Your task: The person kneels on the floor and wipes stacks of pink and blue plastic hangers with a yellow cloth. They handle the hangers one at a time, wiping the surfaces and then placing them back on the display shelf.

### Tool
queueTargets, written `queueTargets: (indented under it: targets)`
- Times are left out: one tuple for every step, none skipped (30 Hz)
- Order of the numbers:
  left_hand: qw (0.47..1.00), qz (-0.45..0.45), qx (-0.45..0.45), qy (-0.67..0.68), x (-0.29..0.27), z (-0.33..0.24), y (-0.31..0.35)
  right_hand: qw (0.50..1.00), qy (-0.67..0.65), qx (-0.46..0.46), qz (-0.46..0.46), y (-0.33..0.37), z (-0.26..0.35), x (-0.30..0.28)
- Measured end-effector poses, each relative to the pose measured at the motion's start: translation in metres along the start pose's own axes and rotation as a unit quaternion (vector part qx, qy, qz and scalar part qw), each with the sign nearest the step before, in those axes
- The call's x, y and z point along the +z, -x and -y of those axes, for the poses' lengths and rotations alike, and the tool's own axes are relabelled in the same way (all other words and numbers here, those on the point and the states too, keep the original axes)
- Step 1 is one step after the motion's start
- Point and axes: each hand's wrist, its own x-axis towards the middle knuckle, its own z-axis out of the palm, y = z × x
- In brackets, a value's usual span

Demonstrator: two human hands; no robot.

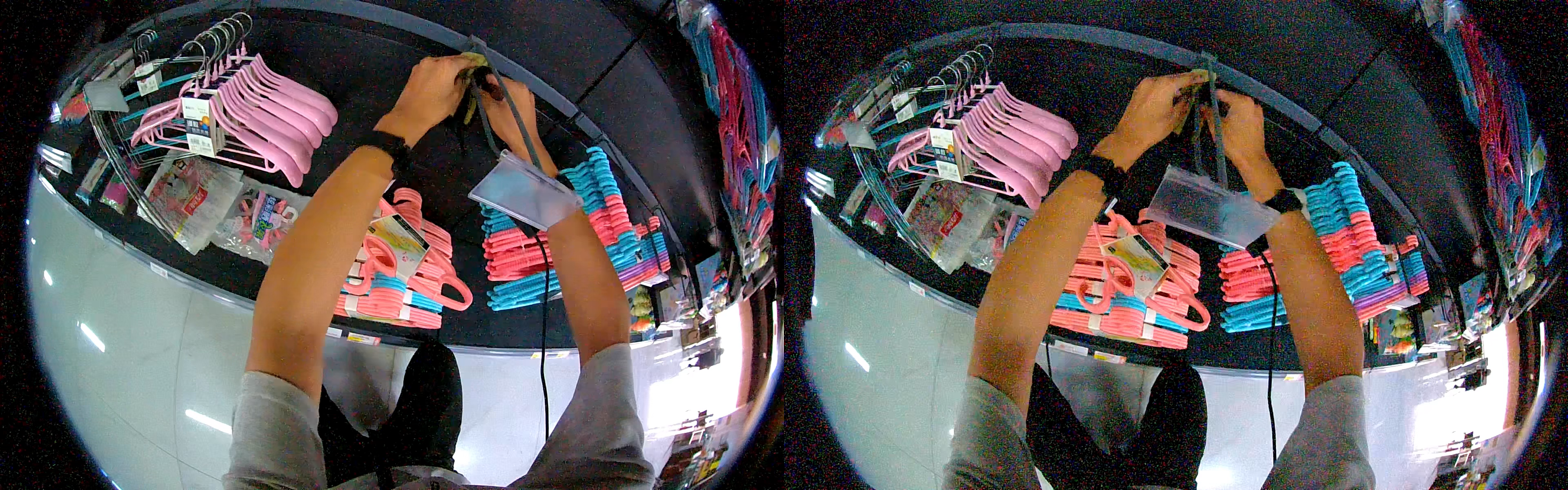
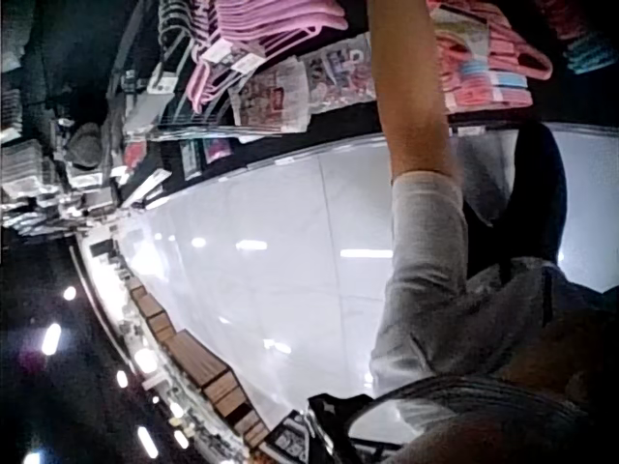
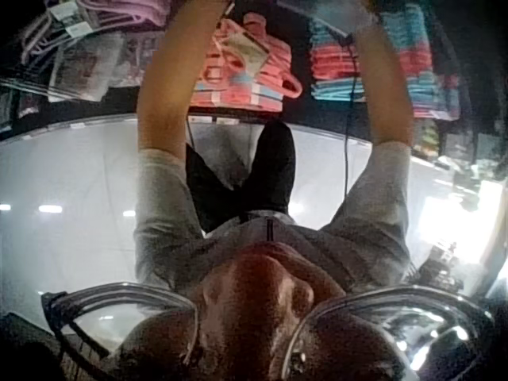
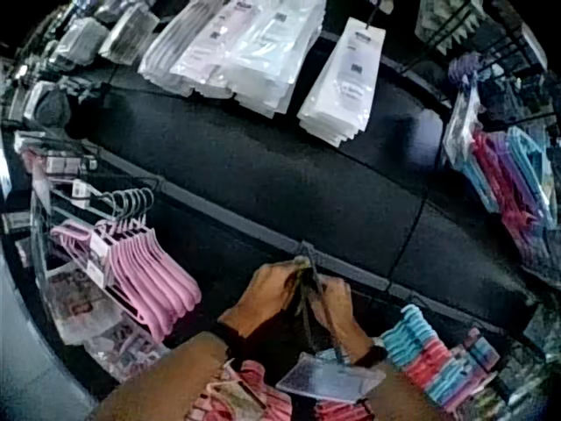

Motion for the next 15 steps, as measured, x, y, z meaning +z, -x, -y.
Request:
queueTargets:
  targets:
    - [0.998,0.045,-0.048,-0.003,0.001,0.002,-0.004,0.998,-0.047,-0.007,-0.031,-0.001,-0.004,0.006]
    - [0.998,0.048,-0.047,-0.003,0.004,0.002,-0.007,0.998,-0.048,-0.006,-0.033,-0.001,-0.009,0.009]
    - [0.998,0.045,-0.037,-0.022,0.006,0.001,-0.011,0.999,-0.043,0.022,-0.012,-0.005,-0.012,0.009]
    - [0.998,0.042,-0.029,-0.039,0.007,0.000,-0.013,0.998,-0.038,0.052,0.011,-0.007,-0.015,0.010]
    - [0.998,0.045,-0.030,-0.038,0.007,0.000,-0.011,0.998,-0.039,0.054,0.011,-0.006,-0.016,0.013]
    - [0.996,0.054,-0.048,-0.043,0.007,0.001,-0.012,0.998,-0.029,0.047,0.009,-0.007,-0.015,0.014]
    - [0.995,0.066,-0.067,-0.046,0.006,-0.002,-0.011,0.999,-0.019,0.043,0.009,-0.007,-0.015,0.014]
    - [0.994,0.069,-0.070,-0.042,0.010,0.001,-0.012,0.999,-0.018,0.048,0.012,-0.006,-0.016,0.014]
    - [0.996,0.045,-0.046,-0.064,0.013,0.023,-0.008,0.999,-0.012,0.040,-0.006,-0.009,-0.010,0.022]
    - [0.996,0.026,-0.023,-0.078,0.021,0.033,0.003,0.999,-0.003,0.040,-0.022,-0.007,-0.012,0.029]
    - [0.992,0.115,-0.039,-0.031,0.049,-0.010,-0.025,0.996,0.082,-0.006,-0.040,0.005,-0.078,0.003]
    - [0.987,0.090,-0.039,-0.125,0.040,0.030,-0.007,0.980,0.188,-0.036,-0.054,0.005,-0.031,0.024]
    - [0.978,0.010,0.034,-0.206,0.025,0.060,0.014,0.980,0.187,-0.050,-0.041,-0.002,-0.010,0.037]
    - [0.992,-0.030,-0.008,-0.121,0.029,0.048,0.005,0.982,0.178,-0.051,-0.027,0.005,-0.017,0.030]
    - [0.993,-0.013,-0.029,-0.109,0.028,0.047,-0.003,0.985,0.162,-0.052,-0.013,0.003,-0.021,0.026]
